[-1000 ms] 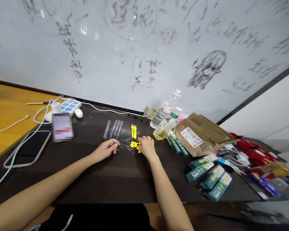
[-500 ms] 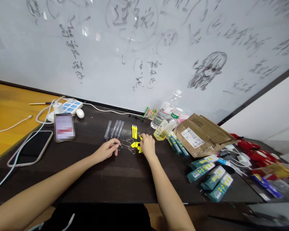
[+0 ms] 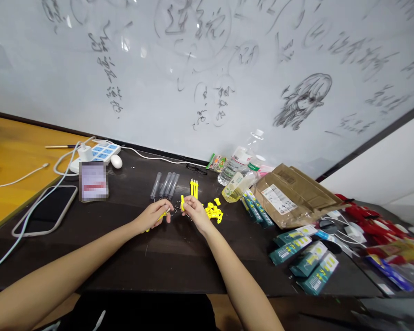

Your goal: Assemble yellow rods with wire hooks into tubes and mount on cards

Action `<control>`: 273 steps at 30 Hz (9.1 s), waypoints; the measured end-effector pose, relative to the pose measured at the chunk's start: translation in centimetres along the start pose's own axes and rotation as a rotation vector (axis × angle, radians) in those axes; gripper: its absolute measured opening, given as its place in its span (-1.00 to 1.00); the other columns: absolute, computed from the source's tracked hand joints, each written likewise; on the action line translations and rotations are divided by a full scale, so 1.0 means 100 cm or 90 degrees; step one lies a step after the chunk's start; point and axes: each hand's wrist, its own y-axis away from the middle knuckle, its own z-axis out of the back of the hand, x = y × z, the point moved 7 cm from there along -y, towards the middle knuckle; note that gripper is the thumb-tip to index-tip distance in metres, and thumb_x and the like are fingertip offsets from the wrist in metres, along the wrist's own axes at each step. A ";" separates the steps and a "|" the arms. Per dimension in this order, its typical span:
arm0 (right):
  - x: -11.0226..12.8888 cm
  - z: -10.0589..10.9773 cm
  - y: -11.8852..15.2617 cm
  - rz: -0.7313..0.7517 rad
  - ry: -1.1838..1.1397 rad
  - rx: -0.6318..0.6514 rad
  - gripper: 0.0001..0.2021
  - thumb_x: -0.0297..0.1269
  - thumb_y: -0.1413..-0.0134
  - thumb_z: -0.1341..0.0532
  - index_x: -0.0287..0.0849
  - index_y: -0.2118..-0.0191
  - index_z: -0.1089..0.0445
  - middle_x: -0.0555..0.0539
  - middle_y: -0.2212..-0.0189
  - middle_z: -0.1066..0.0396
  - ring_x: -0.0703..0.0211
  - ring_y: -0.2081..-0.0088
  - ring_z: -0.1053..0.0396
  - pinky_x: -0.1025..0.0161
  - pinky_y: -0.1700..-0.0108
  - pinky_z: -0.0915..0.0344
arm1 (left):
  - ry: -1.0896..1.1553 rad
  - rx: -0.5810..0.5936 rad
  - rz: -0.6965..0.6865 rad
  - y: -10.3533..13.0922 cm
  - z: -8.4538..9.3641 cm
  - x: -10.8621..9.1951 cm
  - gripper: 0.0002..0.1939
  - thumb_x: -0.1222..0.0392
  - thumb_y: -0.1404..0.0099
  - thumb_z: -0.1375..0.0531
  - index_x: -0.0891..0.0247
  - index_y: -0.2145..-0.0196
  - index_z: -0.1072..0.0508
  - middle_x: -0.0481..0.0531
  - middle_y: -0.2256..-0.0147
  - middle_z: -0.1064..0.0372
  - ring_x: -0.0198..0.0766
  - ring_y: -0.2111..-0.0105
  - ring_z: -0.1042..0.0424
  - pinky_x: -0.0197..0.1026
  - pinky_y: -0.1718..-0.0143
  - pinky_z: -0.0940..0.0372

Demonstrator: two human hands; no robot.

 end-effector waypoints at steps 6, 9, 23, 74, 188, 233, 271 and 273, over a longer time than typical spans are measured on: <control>0.002 -0.012 0.006 -0.039 -0.131 0.042 -0.75 -0.25 0.12 -0.31 -0.11 0.33 -0.23 0.11 0.53 -0.28 0.33 0.49 -0.31 0.38 0.47 -0.26 | 0.032 0.020 -0.021 -0.001 -0.001 -0.002 -0.73 -0.01 -0.30 0.00 0.26 0.24 -0.23 -0.10 0.55 -0.35 -0.56 0.80 -0.04 -0.50 0.82 0.08; 0.007 -0.011 0.008 -0.044 -0.178 0.033 -0.61 -0.30 0.20 -0.36 -0.07 0.21 -0.22 0.12 0.48 -0.33 0.32 0.47 -0.36 0.31 0.40 -0.35 | 0.042 0.035 -0.023 0.001 -0.004 -0.006 -0.74 -0.02 -0.30 -0.01 0.24 0.27 -0.20 -0.11 0.57 -0.35 -0.56 0.82 -0.02 -0.49 0.82 0.11; 0.008 -0.021 0.013 -0.091 -0.192 0.053 -0.72 -0.27 0.21 -0.39 -0.19 0.44 -0.26 0.07 0.49 -0.36 0.35 0.50 -0.36 0.38 0.47 -0.33 | 0.015 0.024 -0.010 0.005 -0.006 -0.010 -0.73 -0.01 -0.31 0.03 0.27 0.31 -0.22 -0.18 0.62 -0.20 -0.55 0.80 -0.01 -0.49 0.81 0.10; 0.010 -0.037 0.020 -0.088 -0.197 0.146 -0.80 -0.29 0.04 -0.28 -0.14 0.34 -0.21 0.19 0.65 -0.20 0.43 0.67 -0.10 0.37 0.62 -0.32 | -0.321 0.002 -0.177 0.014 -0.004 -0.028 -0.83 0.14 -0.34 0.05 0.24 0.31 -0.26 -0.04 0.39 -0.40 -0.34 0.45 -0.35 -0.30 0.38 -0.19; -0.016 -0.031 0.020 -0.224 -0.118 0.159 -0.79 -0.37 0.16 -0.14 -0.11 0.51 0.00 0.24 0.72 0.09 0.48 0.71 0.29 0.53 0.74 0.32 | 0.177 0.102 0.185 0.010 -0.029 0.017 -0.73 0.06 -0.17 -0.15 0.21 0.39 -0.11 -0.04 0.59 -0.42 -0.43 0.82 -0.21 -0.43 0.80 -0.04; -0.012 -0.034 0.018 -0.182 -0.165 0.080 -0.81 -0.35 0.14 -0.14 -0.11 0.49 -0.03 0.22 0.70 0.00 0.48 0.71 0.25 0.52 0.74 0.29 | 0.245 0.048 0.145 0.007 -0.027 0.014 -0.77 0.09 -0.23 -0.11 0.22 0.41 -0.11 -0.05 0.59 -0.39 -0.43 0.80 -0.21 -0.44 0.80 -0.01; 0.000 -0.038 0.023 0.034 0.120 0.039 -0.81 -0.19 -0.05 -0.13 -0.11 0.42 -0.09 0.11 0.57 -0.16 0.35 0.56 -0.15 0.41 0.55 -0.07 | 0.316 -0.030 0.127 0.003 -0.021 0.022 -0.79 0.12 -0.21 -0.13 0.21 0.42 -0.12 -0.13 0.63 -0.30 -0.42 0.79 -0.22 -0.43 0.79 -0.06; -0.007 -0.035 0.021 -0.020 0.060 0.013 -0.78 -0.14 -0.03 -0.13 -0.09 0.42 -0.06 0.16 0.63 -0.07 0.41 0.66 0.02 0.45 0.64 0.08 | 0.317 -0.030 0.130 0.003 -0.021 0.022 -0.77 0.09 -0.21 -0.13 0.21 0.42 -0.12 -0.13 0.63 -0.31 -0.42 0.80 -0.21 -0.42 0.79 -0.07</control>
